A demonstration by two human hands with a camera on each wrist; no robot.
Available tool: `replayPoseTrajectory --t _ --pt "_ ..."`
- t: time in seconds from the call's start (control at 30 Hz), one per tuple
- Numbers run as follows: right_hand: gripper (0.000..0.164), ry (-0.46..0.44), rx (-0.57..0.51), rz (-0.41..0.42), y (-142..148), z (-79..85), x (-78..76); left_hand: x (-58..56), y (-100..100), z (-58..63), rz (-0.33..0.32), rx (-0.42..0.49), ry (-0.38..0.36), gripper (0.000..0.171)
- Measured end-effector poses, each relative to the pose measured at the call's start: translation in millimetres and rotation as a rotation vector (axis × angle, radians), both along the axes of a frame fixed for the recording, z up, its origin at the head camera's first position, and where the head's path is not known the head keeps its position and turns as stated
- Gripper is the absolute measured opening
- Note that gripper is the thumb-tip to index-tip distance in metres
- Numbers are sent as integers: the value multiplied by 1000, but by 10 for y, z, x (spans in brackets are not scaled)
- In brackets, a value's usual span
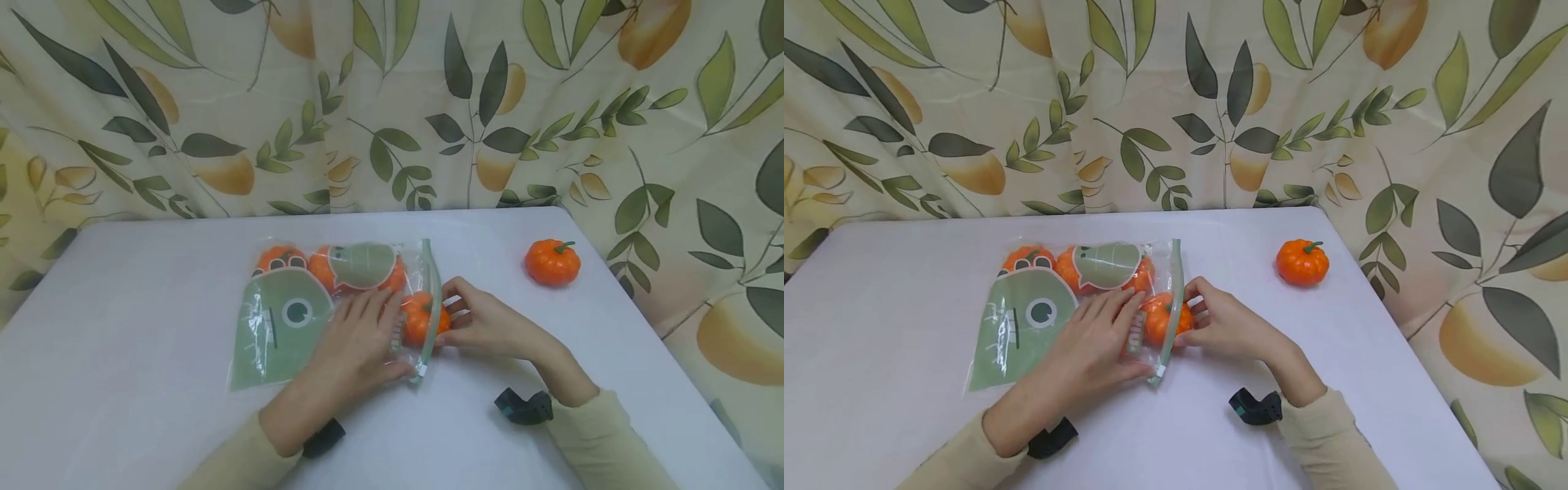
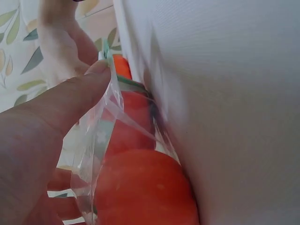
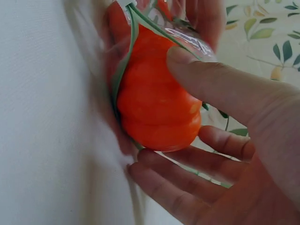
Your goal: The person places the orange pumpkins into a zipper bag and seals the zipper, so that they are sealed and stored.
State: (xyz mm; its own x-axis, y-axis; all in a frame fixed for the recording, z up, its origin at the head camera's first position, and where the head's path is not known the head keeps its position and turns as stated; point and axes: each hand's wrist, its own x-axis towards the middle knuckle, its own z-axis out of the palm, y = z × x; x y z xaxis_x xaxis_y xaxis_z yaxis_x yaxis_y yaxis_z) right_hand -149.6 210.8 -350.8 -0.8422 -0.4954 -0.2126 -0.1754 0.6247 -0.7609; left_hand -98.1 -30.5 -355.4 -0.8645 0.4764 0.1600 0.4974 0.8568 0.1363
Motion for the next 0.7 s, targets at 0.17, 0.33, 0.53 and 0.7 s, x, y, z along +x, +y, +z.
replayPoseTrajectory --t 0.17,0.33,0.53,0.7 --pt "61 -33 -68 25 7 -45 -7 -5 -19 22 -20 -12 9 105" --pt "58 -101 -141 95 63 -86 -28 -1 -59 61 -19 -7 -52 102" --pt "61 -86 -124 89 108 -109 -49 -7 -38 30 -20 -42 -36 96" --pt "61 -37 -115 65 82 -102 -54 15 -5 -4 0 -21 -10 96"
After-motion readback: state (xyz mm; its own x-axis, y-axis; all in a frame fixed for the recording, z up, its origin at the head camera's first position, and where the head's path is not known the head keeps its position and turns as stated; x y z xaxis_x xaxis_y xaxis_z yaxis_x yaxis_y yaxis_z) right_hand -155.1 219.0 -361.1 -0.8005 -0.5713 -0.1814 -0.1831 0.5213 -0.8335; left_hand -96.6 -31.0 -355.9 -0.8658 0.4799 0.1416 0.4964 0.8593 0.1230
